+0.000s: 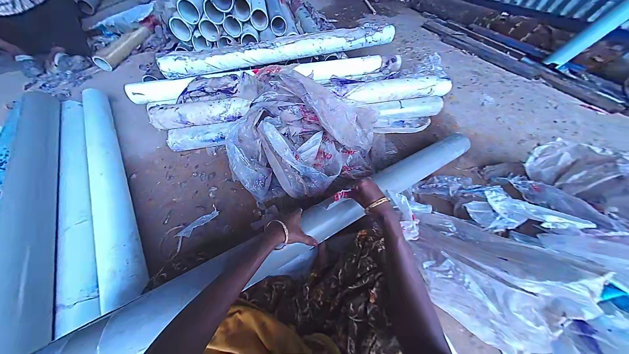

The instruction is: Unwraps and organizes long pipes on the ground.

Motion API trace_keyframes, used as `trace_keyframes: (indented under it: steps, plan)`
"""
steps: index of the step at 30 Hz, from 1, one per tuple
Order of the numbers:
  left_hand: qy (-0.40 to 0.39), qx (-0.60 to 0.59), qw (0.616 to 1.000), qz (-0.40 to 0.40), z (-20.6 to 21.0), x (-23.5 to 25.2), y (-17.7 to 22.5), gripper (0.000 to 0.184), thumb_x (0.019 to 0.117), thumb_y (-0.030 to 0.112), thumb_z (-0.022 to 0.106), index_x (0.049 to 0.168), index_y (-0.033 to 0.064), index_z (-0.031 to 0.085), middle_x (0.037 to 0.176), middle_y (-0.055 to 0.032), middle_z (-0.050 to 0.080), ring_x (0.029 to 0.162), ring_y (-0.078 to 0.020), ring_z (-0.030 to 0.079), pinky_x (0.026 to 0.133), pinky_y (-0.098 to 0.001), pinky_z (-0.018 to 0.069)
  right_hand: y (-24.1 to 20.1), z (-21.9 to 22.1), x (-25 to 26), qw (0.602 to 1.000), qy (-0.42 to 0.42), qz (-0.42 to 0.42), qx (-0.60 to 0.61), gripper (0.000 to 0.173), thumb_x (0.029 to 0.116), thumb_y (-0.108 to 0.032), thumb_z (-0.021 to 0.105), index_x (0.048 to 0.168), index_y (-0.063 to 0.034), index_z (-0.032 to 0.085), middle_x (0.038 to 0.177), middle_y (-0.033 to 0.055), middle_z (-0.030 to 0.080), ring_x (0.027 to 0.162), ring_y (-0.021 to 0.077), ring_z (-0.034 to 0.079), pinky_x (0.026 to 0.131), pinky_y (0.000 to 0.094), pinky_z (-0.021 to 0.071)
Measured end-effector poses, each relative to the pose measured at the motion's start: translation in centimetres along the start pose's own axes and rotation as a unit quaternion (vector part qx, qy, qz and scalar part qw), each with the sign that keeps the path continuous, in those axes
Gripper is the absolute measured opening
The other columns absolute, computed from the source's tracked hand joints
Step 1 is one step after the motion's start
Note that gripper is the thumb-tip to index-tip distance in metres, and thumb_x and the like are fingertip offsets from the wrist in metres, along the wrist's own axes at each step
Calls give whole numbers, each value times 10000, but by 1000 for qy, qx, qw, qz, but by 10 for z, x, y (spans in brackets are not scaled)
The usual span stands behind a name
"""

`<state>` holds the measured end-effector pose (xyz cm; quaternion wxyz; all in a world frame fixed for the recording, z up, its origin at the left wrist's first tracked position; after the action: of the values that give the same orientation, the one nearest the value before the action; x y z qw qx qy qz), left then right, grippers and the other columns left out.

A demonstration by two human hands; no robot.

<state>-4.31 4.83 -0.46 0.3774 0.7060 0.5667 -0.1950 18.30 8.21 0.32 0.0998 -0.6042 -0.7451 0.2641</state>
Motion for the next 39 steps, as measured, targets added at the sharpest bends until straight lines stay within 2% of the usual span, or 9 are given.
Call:
trace_keyframes:
  steps: [8,14,17,20,25,27,30,35,39]
  plan:
    - [140,91,986,-27,53,-24,39,1010,858,372,808,1605,-6,243,1495,-367,419,1409,-499,416,1144,-579,338,-5,-39,8,985,-88,13,-148,210,937,-20,686,1113,88,724,1109,308,701,1103,479,648,992,619,449]
    - [489,202,849,11,118,-12,39,559,845,24,744,1389,-15,620,1121,-356,692,1082,-505,692,955,-550,528,16,-57,8,993,-17,-33,-113,83,851,48,761,906,98,726,882,291,693,868,450,662,832,626,477]
    - [384,176,907,11,107,-18,39,692,877,126,758,1502,-9,493,1279,-393,612,1217,-536,610,1029,-587,461,33,-51,21,994,-6,-41,-98,104,837,24,774,874,94,707,858,277,685,860,436,658,832,629,475]
    - [143,55,988,16,64,-27,38,999,924,418,742,1639,30,162,1571,-368,317,1457,-512,340,1173,-599,280,29,-52,18,992,-16,-41,-119,141,857,-9,774,920,92,699,887,286,686,888,464,662,832,659,474]
    - [75,-98,981,152,15,18,43,1189,887,489,780,1640,21,-14,1713,-208,107,1563,-338,237,1231,-512,247,-6,-51,-15,990,33,-43,-129,122,853,11,781,893,93,700,870,295,686,870,480,668,808,659,481]
    - [55,-86,975,199,1,39,46,931,977,430,693,1609,-37,195,1598,-267,372,1468,-377,408,1197,-534,309,-13,-52,-17,992,30,-9,-123,122,884,-3,751,943,100,719,943,301,704,949,480,673,886,653,473]
    - [35,-22,968,247,-8,49,53,483,1113,305,452,1316,-117,568,1276,-322,615,1250,-441,575,1089,-574,395,-7,-50,-22,993,49,40,-97,134,879,-2,746,942,112,714,947,307,700,953,481,668,885,655,468]
    - [52,100,961,254,-6,31,69,408,1134,155,324,1347,-112,547,1293,-332,611,1231,-479,596,1046,-574,440,-1,-29,-37,978,138,155,23,246,901,-29,748,1106,97,700,1041,278,710,991,387,681,935,549,493]
    - [138,-60,968,203,1,49,53,377,1117,130,362,1270,-119,600,1195,-337,649,1188,-473,620,1025,-591,454,6,6,-61,908,294,54,294,581,827,153,587,1388,169,437,1386,301,553,1255,224,585,1026,297,492]
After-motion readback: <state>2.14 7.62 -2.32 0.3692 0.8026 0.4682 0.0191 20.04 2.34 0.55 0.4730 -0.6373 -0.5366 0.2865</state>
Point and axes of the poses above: each hand's wrist, its own x-axis towards the middle knuckle, its own z-axis out of the palm, y = z × x, the point moved 1 cm from there along x, towards the middle knuckle
